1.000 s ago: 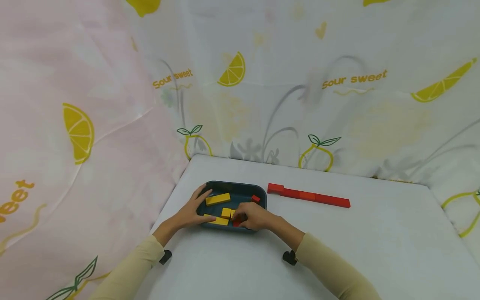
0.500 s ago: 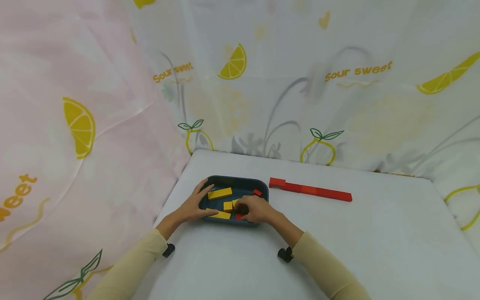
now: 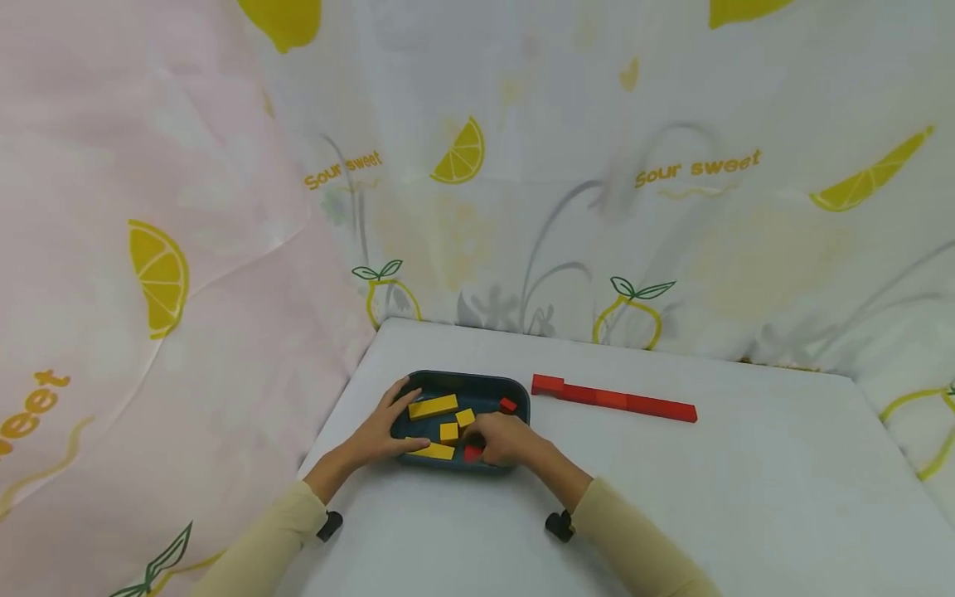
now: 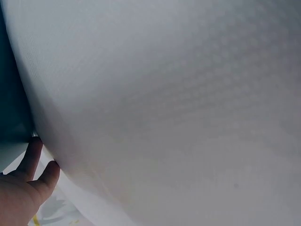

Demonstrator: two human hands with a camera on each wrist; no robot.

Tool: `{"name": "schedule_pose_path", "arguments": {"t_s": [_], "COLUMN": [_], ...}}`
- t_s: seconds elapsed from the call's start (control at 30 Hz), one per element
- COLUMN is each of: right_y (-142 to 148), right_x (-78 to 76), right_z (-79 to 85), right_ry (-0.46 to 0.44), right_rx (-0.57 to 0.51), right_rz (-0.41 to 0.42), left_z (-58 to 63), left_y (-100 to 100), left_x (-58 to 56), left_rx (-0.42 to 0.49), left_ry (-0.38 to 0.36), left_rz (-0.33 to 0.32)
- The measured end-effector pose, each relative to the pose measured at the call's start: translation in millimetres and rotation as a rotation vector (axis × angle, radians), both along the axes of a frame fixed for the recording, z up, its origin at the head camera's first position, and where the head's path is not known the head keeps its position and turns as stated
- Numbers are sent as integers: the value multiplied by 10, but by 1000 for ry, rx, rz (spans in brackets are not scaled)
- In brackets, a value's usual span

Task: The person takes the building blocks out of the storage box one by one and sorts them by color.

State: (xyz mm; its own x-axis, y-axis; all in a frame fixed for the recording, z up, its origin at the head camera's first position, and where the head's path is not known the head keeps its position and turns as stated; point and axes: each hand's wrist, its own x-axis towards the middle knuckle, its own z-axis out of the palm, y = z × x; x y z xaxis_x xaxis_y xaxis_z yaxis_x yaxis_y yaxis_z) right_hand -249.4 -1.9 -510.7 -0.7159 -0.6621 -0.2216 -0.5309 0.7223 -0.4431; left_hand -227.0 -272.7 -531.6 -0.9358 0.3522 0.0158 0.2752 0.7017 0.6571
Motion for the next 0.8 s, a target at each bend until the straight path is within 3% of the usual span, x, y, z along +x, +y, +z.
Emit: {"name": "schedule_pose_path", "arguments": {"t_s": [0.43, 0.63, 0.8], "right_y": [-79, -36, -16], "right_x": [8, -13, 55], "right_z": [11, 26, -37], "right_ry": [110, 114, 96], "right_rx": [9, 13, -6], "right_rz": [17, 0, -4], "left_z": [30, 24, -41], "left_y": [-39, -1, 8], "left_x": [14, -24, 50], "left_rx": [-10, 2, 20], "left_ry": [25, 29, 29], "left_rz": [30, 24, 26]}}
